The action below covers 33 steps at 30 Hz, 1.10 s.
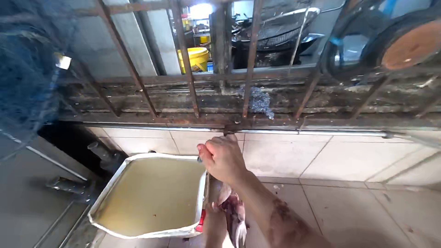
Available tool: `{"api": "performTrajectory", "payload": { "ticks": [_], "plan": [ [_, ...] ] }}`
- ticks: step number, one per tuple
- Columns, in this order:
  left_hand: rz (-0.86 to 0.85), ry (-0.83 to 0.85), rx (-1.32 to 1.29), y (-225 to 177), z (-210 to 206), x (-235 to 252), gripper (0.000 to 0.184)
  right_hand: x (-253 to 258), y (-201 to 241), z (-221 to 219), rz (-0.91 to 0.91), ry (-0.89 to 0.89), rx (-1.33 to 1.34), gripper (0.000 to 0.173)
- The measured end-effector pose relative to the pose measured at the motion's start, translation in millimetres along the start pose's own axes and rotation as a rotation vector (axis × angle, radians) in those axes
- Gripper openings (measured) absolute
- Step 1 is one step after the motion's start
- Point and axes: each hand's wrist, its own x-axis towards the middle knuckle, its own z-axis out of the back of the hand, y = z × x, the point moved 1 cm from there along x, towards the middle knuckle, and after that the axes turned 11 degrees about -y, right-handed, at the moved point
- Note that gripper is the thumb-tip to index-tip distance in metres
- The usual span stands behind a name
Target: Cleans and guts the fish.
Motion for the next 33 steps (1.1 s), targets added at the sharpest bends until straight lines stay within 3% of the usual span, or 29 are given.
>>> {"api": "performTrajectory", "payload": {
  "ticks": [2,5,8,13,16,19,20,22,24,30,33],
  "plan": [
    [0.060,-0.052,-0.170,4.5,-21.3,14.3,0.048,-5.9,-14.8,1.8,0.115,-0.052,0.119,0.037],
    [0.242,-0.028,-0.410,7.0,-28.3,17.5,0.038,-3.7,-26.1,12.1,0.164,0.089,0.286,0.032],
    [0.380,0.048,-0.456,-0.7,-26.8,12.6,0.036,1.8,-29.8,20.9,0.121,0.239,0.373,0.035],
    [0.393,0.101,-0.558,-8.2,-45.5,22.8,0.029,6.5,-30.5,29.4,0.085,0.319,0.441,0.034],
    [0.463,0.093,-0.761,-17.5,-51.1,21.3,0.027,-3.8,-30.3,32.2,-0.180,0.100,0.623,0.017],
    [0.498,0.060,-0.725,-19.3,-50.3,15.5,0.030,-39.1,-34.6,32.9,-0.698,-0.336,0.714,0.026],
    [0.484,0.053,-0.711,-18.7,-50.9,15.3,0.030,-55.3,-39.3,29.4,-0.895,-0.315,0.638,0.029],
    [0.465,0.062,-0.693,-18.9,-47.5,6.5,0.032,-94.3,-47.5,15.7,-1.164,0.144,0.467,0.031],
    [0.425,0.074,-0.686,-27.5,-42.7,-7.6,0.027,-122.3,-53.4,-3.5,-1.261,0.524,0.432,0.031],
    [0.509,0.019,-0.714,-27.4,-41.4,-9.8,0.035,-132.0,-49.1,-15.3,-1.186,0.664,0.269,0.032],
    [0.414,0.034,-0.624,-33.6,-30.3,-3.7,0.034,-108.3,-51.9,2.6,-1.037,0.795,0.271,0.035]
  ]
}}
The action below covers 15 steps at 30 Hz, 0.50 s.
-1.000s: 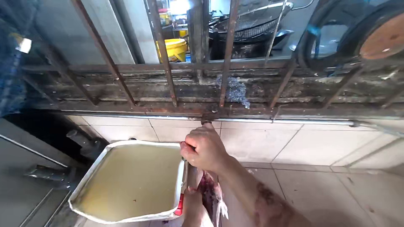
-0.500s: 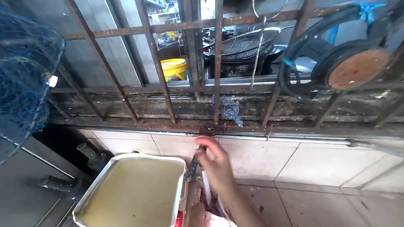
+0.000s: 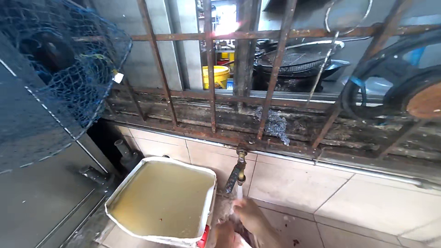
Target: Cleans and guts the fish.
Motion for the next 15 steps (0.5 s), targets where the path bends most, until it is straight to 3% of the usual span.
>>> {"api": "performTrajectory", "payload": {
  "ticks": [2,6,8,11,15],
  "plan": [
    [-0.042,0.040,0.117,-5.0,3.8,1.2,0.038,-23.3,17.7,29.0,0.150,-0.010,-0.110,0.048],
    [-0.029,0.066,0.135,-5.4,-1.5,0.6,0.032,-57.5,41.4,77.3,0.878,-0.659,-0.266,0.049],
    [0.033,0.036,0.087,-1.4,-7.6,8.4,0.033,-48.0,64.5,85.6,1.128,-0.631,-0.437,0.045],
    [0.009,0.061,-0.040,0.0,-5.0,1.3,0.034,-27.5,102.7,75.0,1.185,-0.552,-0.645,0.034],
    [-0.111,0.084,0.036,5.1,4.5,8.8,0.030,-23.6,137.1,65.1,0.841,-0.408,-0.693,0.038]
  ]
}}
